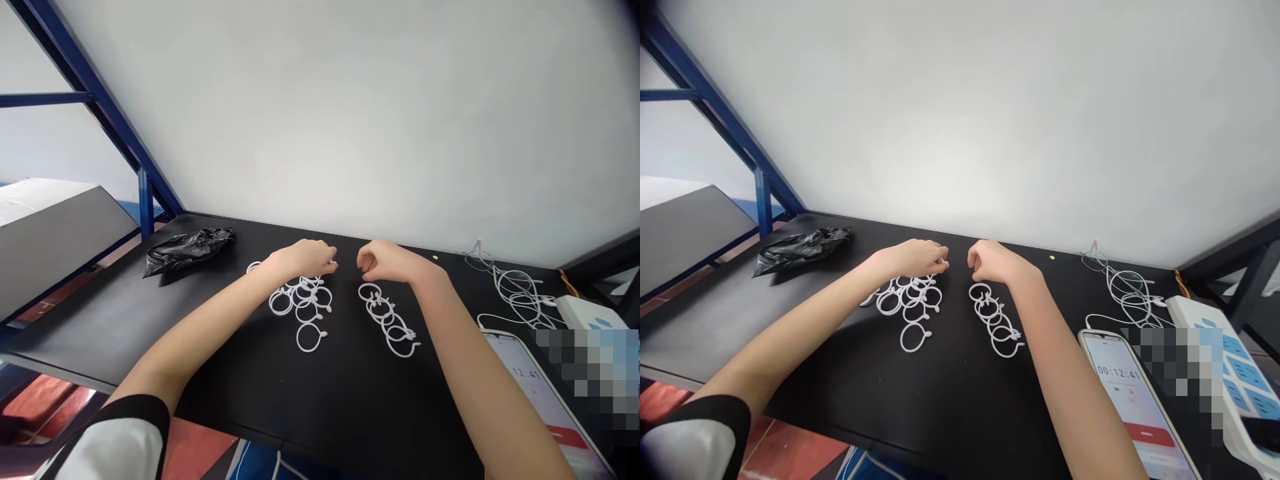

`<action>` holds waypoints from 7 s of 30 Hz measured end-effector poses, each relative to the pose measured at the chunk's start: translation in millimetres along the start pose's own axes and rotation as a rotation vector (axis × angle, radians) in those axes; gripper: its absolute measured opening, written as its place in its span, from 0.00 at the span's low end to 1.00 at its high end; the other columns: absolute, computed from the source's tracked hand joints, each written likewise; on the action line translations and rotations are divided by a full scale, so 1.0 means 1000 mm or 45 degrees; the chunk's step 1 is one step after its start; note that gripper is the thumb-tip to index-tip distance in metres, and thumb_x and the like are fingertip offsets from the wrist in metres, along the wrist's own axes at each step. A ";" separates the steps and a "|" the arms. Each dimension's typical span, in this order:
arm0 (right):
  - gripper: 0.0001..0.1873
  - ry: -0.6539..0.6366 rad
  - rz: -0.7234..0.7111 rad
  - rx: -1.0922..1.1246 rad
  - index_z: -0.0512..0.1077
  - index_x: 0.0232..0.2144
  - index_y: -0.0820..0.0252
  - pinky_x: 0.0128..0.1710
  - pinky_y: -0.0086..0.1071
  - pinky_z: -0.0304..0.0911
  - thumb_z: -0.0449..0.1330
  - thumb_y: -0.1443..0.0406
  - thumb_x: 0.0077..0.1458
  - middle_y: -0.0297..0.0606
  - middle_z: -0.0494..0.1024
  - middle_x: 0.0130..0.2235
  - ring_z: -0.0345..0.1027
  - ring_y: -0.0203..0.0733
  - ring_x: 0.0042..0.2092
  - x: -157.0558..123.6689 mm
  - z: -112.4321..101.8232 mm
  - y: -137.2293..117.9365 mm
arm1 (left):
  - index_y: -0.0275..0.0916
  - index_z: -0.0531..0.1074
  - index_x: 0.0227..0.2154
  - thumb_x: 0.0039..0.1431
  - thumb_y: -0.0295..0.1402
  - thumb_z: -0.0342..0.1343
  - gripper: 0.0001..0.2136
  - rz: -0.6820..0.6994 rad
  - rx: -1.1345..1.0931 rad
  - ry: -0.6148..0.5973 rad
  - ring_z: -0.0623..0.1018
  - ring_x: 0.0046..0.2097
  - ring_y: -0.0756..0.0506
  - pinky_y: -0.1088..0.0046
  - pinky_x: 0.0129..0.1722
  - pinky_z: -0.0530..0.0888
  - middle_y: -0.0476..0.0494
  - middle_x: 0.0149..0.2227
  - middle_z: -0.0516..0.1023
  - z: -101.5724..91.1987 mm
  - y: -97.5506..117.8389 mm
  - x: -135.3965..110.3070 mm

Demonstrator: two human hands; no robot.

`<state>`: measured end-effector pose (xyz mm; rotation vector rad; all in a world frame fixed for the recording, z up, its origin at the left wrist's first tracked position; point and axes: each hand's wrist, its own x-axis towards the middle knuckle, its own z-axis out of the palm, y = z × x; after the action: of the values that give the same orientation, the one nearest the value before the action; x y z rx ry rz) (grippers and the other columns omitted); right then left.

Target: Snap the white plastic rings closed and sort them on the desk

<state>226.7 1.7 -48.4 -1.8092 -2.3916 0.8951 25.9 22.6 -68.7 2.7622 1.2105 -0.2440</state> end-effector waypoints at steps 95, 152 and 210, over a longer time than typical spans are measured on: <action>0.07 0.974 -1.065 0.110 0.79 0.29 0.51 0.31 0.29 0.74 0.66 0.70 0.52 0.29 0.82 0.31 0.78 0.37 0.34 -0.118 -0.032 -0.068 | 0.40 0.65 0.38 0.59 0.43 0.57 0.13 0.889 -0.322 1.747 0.69 0.22 0.55 0.79 0.19 0.66 0.54 0.25 0.70 -0.043 0.038 -0.048; 0.10 0.749 -0.945 -0.110 0.78 0.26 0.52 0.25 0.25 0.68 0.61 0.70 0.57 0.27 0.83 0.31 0.76 0.33 0.28 -0.119 -0.020 -0.086 | 0.41 0.56 0.16 0.52 0.40 0.49 0.14 0.644 0.226 1.763 0.46 0.18 0.53 0.73 0.16 0.51 0.55 0.16 0.44 -0.034 0.030 -0.065; 0.07 -0.386 0.310 -0.276 0.75 0.25 0.59 0.27 0.32 0.60 0.63 0.70 0.37 0.38 0.79 0.33 0.71 0.44 0.34 0.009 0.015 0.003 | 0.33 0.67 0.49 0.61 0.34 0.50 0.15 -0.197 -0.013 -0.359 0.78 0.44 0.36 0.66 0.35 0.71 0.32 0.45 0.76 -0.014 0.023 -0.018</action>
<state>221.8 3.6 -64.8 -2.2297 -2.5701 1.0329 32.4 -3.7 -50.9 2.5170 1.3410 -0.6159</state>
